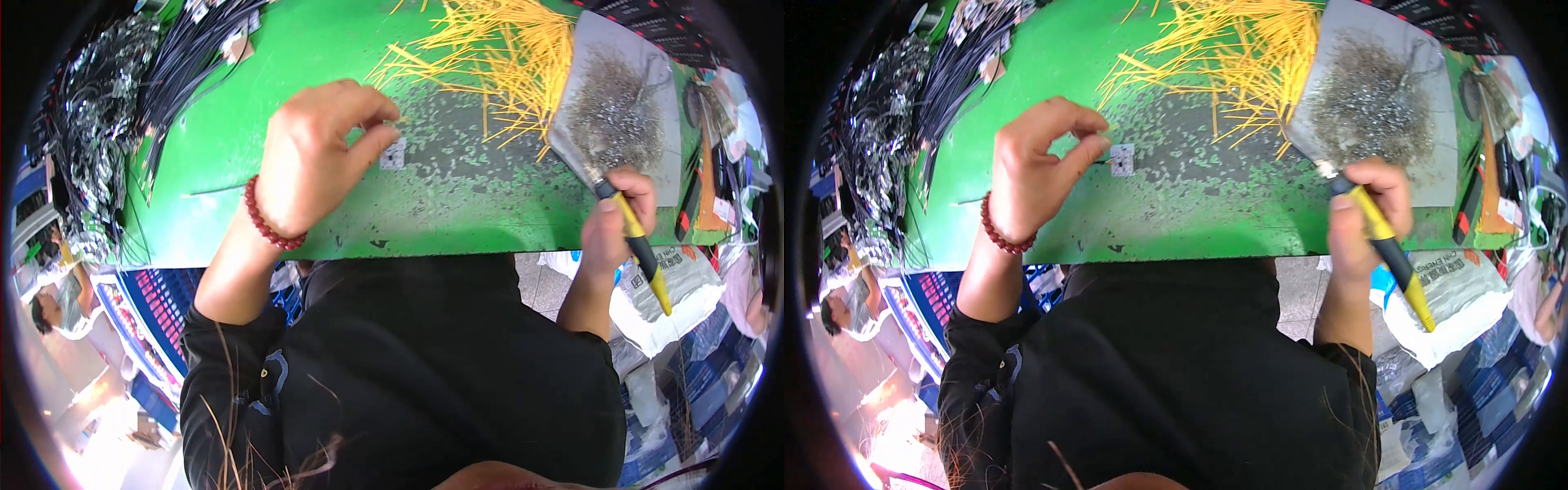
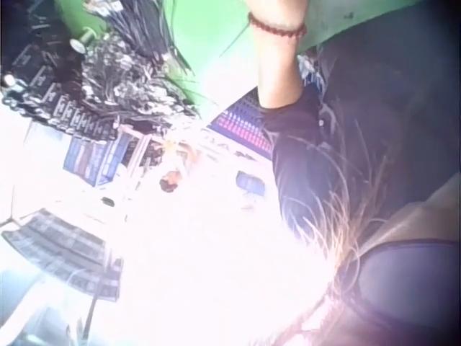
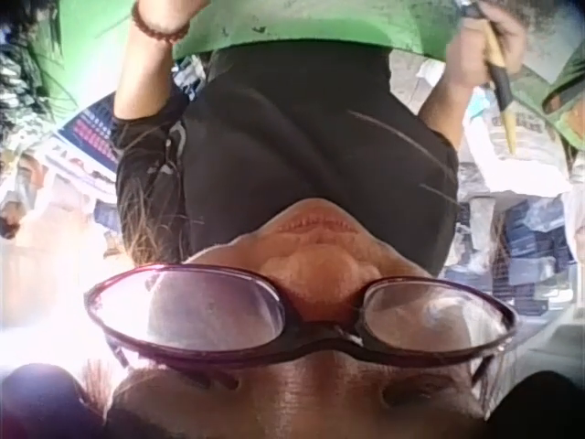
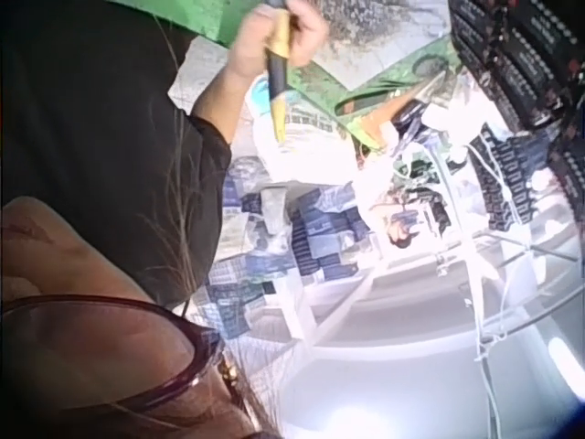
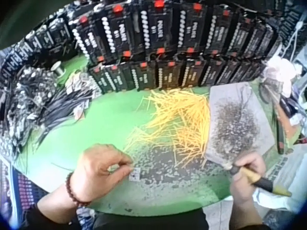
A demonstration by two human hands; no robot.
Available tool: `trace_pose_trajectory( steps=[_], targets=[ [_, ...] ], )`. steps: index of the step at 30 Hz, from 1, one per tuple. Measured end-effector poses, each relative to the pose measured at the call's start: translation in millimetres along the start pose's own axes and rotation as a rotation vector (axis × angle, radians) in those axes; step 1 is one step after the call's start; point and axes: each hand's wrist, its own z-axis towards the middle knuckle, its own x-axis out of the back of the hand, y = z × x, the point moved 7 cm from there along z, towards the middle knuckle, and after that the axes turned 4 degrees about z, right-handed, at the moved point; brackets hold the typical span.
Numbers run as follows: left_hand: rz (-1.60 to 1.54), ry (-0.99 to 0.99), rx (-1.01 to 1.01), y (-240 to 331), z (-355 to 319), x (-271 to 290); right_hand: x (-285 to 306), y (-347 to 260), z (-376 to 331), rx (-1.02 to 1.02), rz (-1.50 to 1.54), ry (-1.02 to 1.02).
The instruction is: Soldering wires onto circuit boards and assembling them into toy car chassis.
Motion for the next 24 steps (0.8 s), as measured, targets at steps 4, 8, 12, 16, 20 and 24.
trace_pose_trajectory(
  steps=[4, 8, 12, 16, 20, 24],
  targets=[
    [0.016, 0.022, 0.078, -15.8, -38.0, -9.0, -72.6, 4.4, -13.3, -0.151, 0.188, -0.246],
    [0.142, 0.076, 0.066, -17.9, -54.2, -16.9, -104.0, 9.8, -21.9, -0.151, 0.200, -0.297],
    [0.247, 0.154, 0.030, -17.6, -63.0, -19.8, -114.7, 14.6, -24.0, -0.098, 0.157, -0.292],
    [0.255, 0.160, 0.022, -17.6, -63.2, -20.3, -118.3, 15.8, -29.1, -0.047, 0.088, -0.342],
    [0.241, 0.166, 0.022, -19.5, -63.5, -20.8, -119.8, 13.7, -29.5, 0.002, 0.054, -0.366],
    [0.242, 0.162, 0.018, -21.3, -62.7, -21.5, -121.0, 11.4, -30.5, 0.028, 0.013, -0.378]
  ],
)
